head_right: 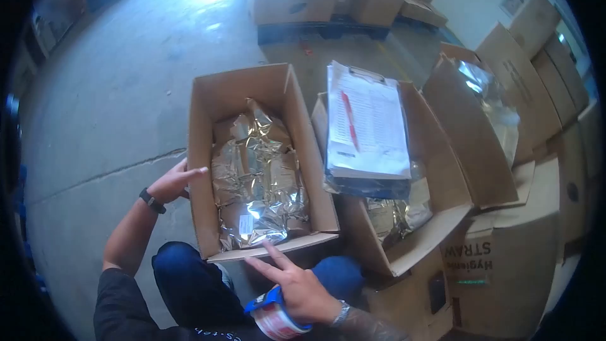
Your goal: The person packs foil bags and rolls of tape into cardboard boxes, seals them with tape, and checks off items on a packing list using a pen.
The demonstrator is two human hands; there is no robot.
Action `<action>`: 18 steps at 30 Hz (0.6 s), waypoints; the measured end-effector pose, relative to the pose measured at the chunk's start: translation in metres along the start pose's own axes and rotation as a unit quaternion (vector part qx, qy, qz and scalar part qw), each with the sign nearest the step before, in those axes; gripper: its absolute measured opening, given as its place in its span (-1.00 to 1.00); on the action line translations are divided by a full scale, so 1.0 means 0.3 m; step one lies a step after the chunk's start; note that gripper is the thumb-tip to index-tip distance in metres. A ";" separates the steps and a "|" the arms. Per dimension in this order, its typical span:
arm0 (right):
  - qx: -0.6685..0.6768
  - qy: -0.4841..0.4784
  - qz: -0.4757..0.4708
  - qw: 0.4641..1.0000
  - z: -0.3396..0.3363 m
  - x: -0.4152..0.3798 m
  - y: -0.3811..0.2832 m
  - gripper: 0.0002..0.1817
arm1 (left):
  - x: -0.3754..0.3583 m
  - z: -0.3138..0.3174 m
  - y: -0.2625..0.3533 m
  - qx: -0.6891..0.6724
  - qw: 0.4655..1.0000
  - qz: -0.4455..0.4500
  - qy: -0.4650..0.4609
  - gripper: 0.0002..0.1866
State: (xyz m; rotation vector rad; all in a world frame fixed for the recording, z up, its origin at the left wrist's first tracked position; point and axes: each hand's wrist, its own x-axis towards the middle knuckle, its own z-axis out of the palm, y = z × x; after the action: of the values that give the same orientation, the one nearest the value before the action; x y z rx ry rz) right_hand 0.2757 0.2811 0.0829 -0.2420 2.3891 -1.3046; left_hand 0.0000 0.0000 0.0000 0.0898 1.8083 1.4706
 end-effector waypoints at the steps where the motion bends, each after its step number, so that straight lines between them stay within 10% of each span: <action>1: -0.078 0.007 0.046 0.996 0.005 -0.035 0.019 0.00 | -0.019 0.080 -0.006 0.016 0.999 -0.024 -0.023 -0.14; 11: -0.212 0.145 0.187 0.948 0.158 0.257 0.069 -0.73 | -0.141 -0.021 -0.027 0.029 0.998 -0.053 -0.018 -0.28; 18: -0.199 0.155 0.222 0.942 0.218 0.197 0.059 -0.81 | -0.180 0.034 -0.004 0.083 0.992 -0.091 0.017 -0.31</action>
State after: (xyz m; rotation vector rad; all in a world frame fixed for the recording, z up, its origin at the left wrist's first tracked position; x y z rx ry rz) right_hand 0.2511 0.2208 0.0208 0.4050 2.7367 -0.6862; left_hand 0.0439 -0.0196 0.0268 -0.0178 1.9111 1.2009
